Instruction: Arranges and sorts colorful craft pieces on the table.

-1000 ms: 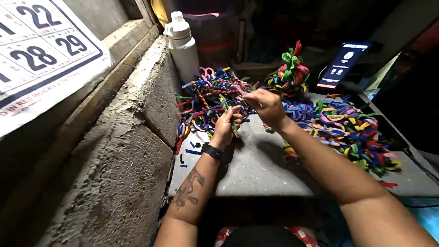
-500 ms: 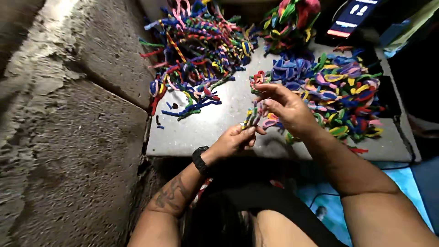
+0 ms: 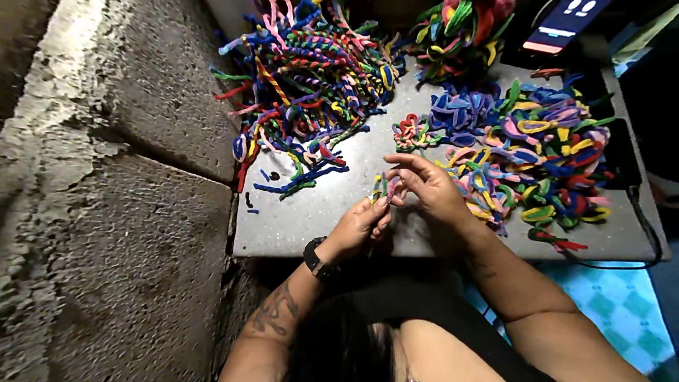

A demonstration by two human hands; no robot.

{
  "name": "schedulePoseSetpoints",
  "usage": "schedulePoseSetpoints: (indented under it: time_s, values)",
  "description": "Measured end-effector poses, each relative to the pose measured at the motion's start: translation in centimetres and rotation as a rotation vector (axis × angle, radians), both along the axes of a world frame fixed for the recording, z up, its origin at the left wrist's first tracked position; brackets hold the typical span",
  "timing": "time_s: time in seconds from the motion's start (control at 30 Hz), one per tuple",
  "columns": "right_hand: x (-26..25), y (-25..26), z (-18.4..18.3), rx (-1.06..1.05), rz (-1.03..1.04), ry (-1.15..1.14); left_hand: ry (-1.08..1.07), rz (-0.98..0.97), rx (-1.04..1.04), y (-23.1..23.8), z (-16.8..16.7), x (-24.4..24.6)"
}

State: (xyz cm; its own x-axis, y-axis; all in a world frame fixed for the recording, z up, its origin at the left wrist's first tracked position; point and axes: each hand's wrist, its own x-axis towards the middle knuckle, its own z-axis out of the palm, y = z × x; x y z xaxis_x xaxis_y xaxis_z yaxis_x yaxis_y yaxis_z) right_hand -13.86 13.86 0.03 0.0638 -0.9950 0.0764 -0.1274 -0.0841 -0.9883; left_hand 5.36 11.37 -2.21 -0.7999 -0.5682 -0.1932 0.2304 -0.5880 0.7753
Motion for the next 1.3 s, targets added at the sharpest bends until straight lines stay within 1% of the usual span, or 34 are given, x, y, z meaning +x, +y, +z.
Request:
schedulePoseSetpoints:
  time_s: [0.1,0.17,0.2,0.4,0.5,0.57,0.63,0.73,0.83,0.87,0.93,1.07,1.17,1.23,1.3]
  values:
    - [0.1,0.1,-0.1,0.155,0.041,-0.132,-0.011,0.009,-0.008,-0.2,0.1,0.5]
    - [0.5,-0.1,0.0,0.195,0.108,-0.179,-0.032,-0.014,-0.033,-0.3,0.2,0.7]
    - [0.7,-0.2,0.2,0.194,0.126,-0.167,-0.045,-0.034,-0.046,-0.4,0.2,0.8]
    - [1.0,-1.5,1.2,0.097,0.213,0.008,-0.136,-0.125,-0.09,-0.6,0.5,1.3]
    - [0.7,-2.6,2.4,0.04,0.357,0.075,-0.093,-0.186,-0.122,-1.0,0.9,1.7]
    - [0.0,-4.3,3.5,-0.018,0.405,0.116,-0.056,-0.193,-0.175,-1.9,1.4,1.7]
    - [-0.9,-7.5,4.5,-0.071,0.307,0.201,-0.077,-0.147,-0.254,-3.5,2.1,1.2]
    - [-1.9,-13.7,5.5,-0.086,0.009,0.406,-0.148,0.004,-0.339,-6.4,2.6,-0.5]
    - [-1.3,-19.4,5.5,-0.099,-0.217,0.534,-0.157,0.189,-0.364,-8.4,1.2,-1.8]
    - [-0.9,-20.8,5.4,-0.104,-0.251,0.57,-0.144,0.236,-0.342,-8.6,0.6,-2.0]
    - [-0.1,-22.9,5.3,-0.072,-0.256,0.636,-0.162,0.289,-0.309,-8.6,-0.3,-1.7]
    - [1.0,-23.7,5.4,-0.011,-0.198,0.673,-0.198,0.366,-0.331,-8.5,-0.7,-0.6]
    - [0.4,-23.0,6.1,-0.014,-0.237,0.591,-0.188,0.451,-0.276,-9.1,-0.3,-0.6]
    - [-0.2,-22.5,6.2,-0.029,-0.273,0.526,-0.176,0.473,-0.266,-9.2,-0.3,-0.6]
    - [-0.6,-22.3,6.1,-0.031,-0.276,0.53,-0.172,0.482,-0.265,-9.3,-0.3,-0.6]
